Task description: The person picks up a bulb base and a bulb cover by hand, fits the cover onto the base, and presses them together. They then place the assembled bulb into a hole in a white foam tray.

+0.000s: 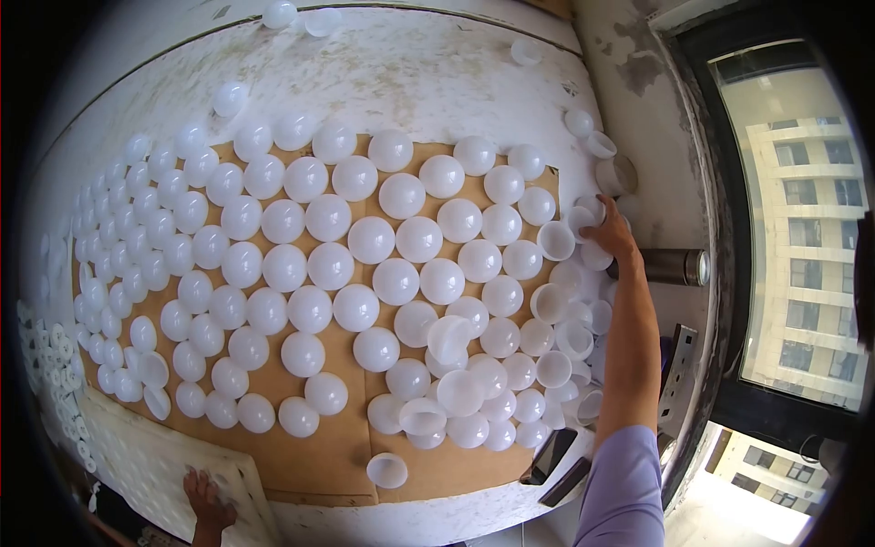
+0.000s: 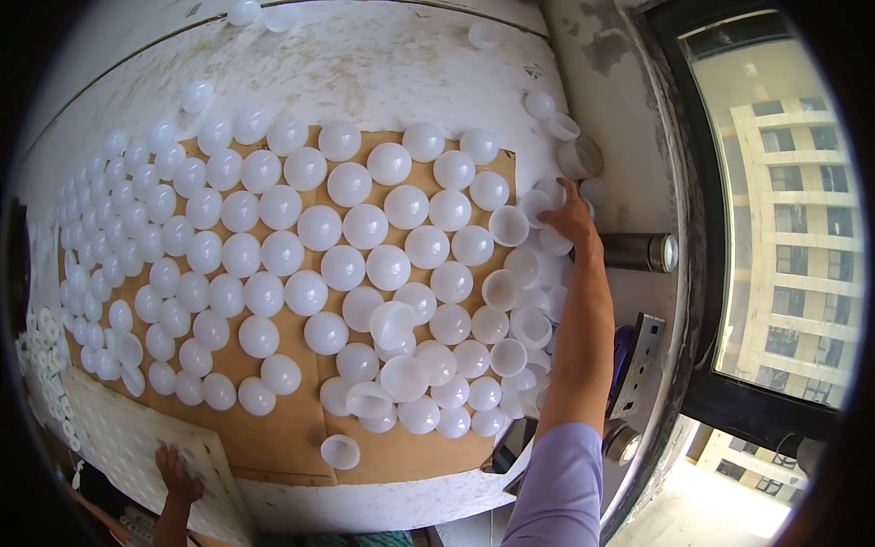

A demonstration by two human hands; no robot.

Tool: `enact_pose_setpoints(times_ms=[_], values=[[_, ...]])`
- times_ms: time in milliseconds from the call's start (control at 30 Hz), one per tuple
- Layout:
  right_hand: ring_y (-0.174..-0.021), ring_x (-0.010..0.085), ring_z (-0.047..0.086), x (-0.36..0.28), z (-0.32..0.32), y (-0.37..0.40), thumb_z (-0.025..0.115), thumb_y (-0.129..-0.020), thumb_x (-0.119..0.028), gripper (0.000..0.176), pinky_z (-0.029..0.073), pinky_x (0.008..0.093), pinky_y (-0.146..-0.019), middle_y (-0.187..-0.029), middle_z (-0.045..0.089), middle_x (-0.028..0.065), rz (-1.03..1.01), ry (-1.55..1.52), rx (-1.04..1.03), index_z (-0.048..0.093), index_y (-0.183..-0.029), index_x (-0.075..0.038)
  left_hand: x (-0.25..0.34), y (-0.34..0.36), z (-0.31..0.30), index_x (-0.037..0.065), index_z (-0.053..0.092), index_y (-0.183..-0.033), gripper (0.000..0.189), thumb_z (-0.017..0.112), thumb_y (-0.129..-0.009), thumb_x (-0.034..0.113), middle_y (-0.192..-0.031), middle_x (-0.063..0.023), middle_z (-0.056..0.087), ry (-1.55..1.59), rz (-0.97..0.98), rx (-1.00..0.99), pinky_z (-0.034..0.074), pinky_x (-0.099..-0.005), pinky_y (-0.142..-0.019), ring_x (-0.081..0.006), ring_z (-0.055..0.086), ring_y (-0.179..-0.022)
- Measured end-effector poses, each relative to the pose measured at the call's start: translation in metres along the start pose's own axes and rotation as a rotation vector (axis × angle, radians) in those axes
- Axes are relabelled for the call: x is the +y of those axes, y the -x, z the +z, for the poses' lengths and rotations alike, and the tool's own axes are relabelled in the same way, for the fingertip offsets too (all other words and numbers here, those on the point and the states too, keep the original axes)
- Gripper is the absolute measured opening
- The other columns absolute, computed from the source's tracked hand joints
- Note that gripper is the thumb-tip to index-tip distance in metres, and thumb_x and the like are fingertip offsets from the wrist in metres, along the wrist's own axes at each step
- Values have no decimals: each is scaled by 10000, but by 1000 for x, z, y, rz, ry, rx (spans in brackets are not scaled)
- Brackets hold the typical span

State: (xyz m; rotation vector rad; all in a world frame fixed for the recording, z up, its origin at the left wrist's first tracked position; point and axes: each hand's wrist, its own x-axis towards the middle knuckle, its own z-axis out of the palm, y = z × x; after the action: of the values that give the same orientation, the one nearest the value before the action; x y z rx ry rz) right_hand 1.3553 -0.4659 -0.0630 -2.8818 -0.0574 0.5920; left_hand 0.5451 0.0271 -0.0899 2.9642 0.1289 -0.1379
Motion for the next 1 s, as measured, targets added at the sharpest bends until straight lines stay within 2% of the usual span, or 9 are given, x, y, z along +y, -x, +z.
enact_pose_setpoints(times_ms=[167, 300, 367, 500, 633, 733, 800, 900, 1000], values=[[-1038, 289, 560, 15, -1, 12, 686, -656, -184, 732, 426, 367, -926, -1132, 580, 183, -125, -336, -157, 430, -1332, -70, 1, -1, 0, 65, 337, -1307, 688, 522, -676, 267, -1333, -218, 409, -17, -13, 17, 286, -661, -963, -483, 372, -1240], [-1046, 278, 537, 9, -7, 33, 625, -663, -225, 683, 393, 337, -950, -1116, 574, 158, -203, -350, -228, 449, -1289, -16, 2, -5, 0, 52, 361, -1255, 627, 517, -688, 268, -1320, -220, 417, -10, -5, 30, 293, -656, -960, -477, 376, -1235], [-1092, 257, 488, 4, -10, 50, 575, -660, -241, 681, 341, 324, -991, -1140, 544, 133, -94, -497, -282, 436, -1276, 15, 2, -8, -3, 52, 363, -1251, 623, 518, -690, 275, -1319, -219, 419, -10, -5, 30, 294, -654, -960, -475, 374, -1237], [-1164, 257, 422, 35, 11, 44, 538, -682, -231, 690, 290, 336, -1032, -1222, 492, 128, -145, -623, -284, 397, -1314, 5, 1, -7, 1, 57, 366, -1252, 618, 516, -703, 299, -1321, -215, 421, 1, 2, 43, 294, -651, -960, -473, 372, -1238], [-1156, 268, 427, 40, 13, 55, 534, -683, -222, 708, 297, 342, -1032, -1231, 488, 130, -38, -669, -333, 377, -1341, -12, 4, -13, -3, 37, 337, -1297, 667, 503, -679, 222, -1318, -245, 415, 15, 10, 47, 282, -649, -972, -496, 367, -1232], [-1161, 271, 427, 46, 19, 70, 542, -695, -230, 734, 311, 354, -1023, -1262, 474, 132, 131, -817, -540, 344, -1376, -43, 5, -13, -5, 37, 348, -1276, 638, 504, -687, 225, -1312, -247, 421, 28, -3, 44, 286, -640, -975, -490, 371, -1231], [-1163, 264, 434, 48, 21, 83, 569, -704, -242, 730, 331, 368, -1005, -1279, 468, 128, 60, -900, -377, 356, -1379, -67, 5, -14, -5, 61, 365, -1259, 591, 490, -730, 291, -1354, -214, 407, 20, 12, 75, 297, -641, -964, -465, 380, -1246], [-1182, 255, 430, 52, 24, 93, 618, -689, -258, 761, 330, 365, -1004, -1286, 468, 122, -71, -879, -348, 367, -1383, -74, 7, -20, -9, 41, 361, -1250, 602, 502, -692, 216, -1314, -246, 420, 44, 15, 81, 293, -637, -971, -484, 374, -1235], [-1177, 249, 441, 56, 33, 104, 670, -650, -285, 834, 332, 360, -1009, -1274, 476, 119, -84, -866, -294, 364, -1397, -78, 6, -20, -8, 48, 369, -1245, 598, 507, -690, 223, -1321, -243, 418, 43, 13, 85, 296, -635, -969, -483, 374, -1237]])
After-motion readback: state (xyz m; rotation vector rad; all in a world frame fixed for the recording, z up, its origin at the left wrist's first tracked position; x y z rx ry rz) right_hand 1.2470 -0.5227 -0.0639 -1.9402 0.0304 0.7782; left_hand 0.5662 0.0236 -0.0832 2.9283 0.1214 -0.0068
